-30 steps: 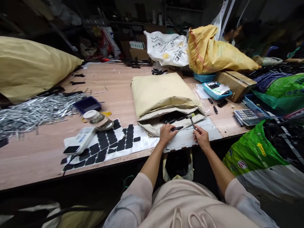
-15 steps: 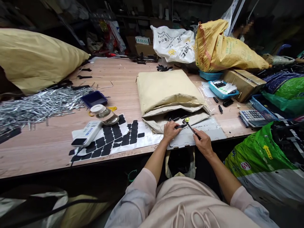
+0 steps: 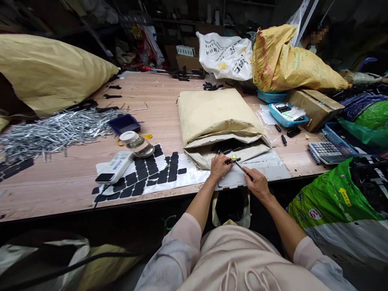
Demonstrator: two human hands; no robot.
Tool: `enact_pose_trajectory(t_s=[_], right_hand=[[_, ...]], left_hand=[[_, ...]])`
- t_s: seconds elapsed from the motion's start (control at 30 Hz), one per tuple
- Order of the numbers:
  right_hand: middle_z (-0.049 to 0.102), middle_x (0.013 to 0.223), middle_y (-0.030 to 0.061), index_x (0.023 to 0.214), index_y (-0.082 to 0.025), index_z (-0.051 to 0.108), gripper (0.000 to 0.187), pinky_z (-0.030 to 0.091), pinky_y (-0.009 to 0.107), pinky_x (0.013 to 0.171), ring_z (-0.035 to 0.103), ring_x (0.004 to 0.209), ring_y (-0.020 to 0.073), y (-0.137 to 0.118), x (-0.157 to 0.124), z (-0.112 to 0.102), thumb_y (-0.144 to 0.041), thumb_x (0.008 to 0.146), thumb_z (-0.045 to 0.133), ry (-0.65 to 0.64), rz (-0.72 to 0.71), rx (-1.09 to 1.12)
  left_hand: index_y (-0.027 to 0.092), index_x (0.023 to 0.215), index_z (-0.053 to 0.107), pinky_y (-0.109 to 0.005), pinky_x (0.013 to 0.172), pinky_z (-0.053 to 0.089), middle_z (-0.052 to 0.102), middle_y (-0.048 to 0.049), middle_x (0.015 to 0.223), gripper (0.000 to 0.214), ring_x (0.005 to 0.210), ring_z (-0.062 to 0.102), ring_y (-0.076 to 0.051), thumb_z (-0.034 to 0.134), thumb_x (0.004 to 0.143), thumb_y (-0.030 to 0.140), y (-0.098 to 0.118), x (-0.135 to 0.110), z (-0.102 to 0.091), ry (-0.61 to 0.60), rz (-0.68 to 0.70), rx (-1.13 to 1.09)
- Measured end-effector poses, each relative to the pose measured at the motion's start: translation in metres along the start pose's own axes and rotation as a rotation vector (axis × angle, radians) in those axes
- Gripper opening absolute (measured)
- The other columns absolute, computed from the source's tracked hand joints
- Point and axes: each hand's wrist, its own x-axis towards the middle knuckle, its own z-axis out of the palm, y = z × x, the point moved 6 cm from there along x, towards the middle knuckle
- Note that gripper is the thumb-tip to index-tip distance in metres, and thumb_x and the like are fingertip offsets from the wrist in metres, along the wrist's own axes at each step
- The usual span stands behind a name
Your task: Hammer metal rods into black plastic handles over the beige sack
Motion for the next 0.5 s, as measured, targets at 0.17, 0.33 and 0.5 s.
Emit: enact_pose_trajectory(t_s=[0.17, 0.33, 0.5], right_hand=[[0.073, 0.103, 0.0086, 0.123, -0.021, 0.071, 0.037, 0.055, 0.037, 0.086, 0.068, 0.091, 0.0227, 0.020, 0.016, -0.010, -0.033, 0.090, 0.057, 0.086, 0.082, 0.194], [0.062, 0.073, -0.0011, 0.128, -0.015, 0.065, 0.053, 0.048, 0.026, 0.042, 0.054, 0.049, 0.0115, 0.064, 0.025, -0.004, -0.044, 0.084, 0.062, 0.155, 0.471, 0.628], [0.057, 0.067, -0.0048, 0.126, -0.013, 0.063, 0.055, 0.044, 0.021, 0.036, 0.052, 0.045, 0.0094, 0.077, 0.026, 0.000, -0.045, 0.082, 0.063, 0.241, 0.518, 0.791]], left_hand=[[0.027, 0.097, 0.077, -0.037, 0.091, 0.038, 0.068, -0.0017, 0.094, 0.018, 0.097, 0.054, -0.022, 0.075, 0.080, 0.035, 0.002, -0.001, 0.000, -0.009, -0.007, 0.030], [0.027, 0.098, 0.077, -0.037, 0.092, 0.038, 0.067, -0.0015, 0.095, 0.019, 0.097, 0.054, -0.022, 0.075, 0.081, 0.035, -0.003, 0.000, 0.003, -0.008, -0.005, 0.027], [0.026, 0.095, 0.077, -0.038, 0.090, 0.038, 0.067, -0.0034, 0.096, 0.017, 0.098, 0.053, -0.023, 0.074, 0.082, 0.036, 0.008, -0.007, -0.005, 0.015, 0.081, 0.029]])
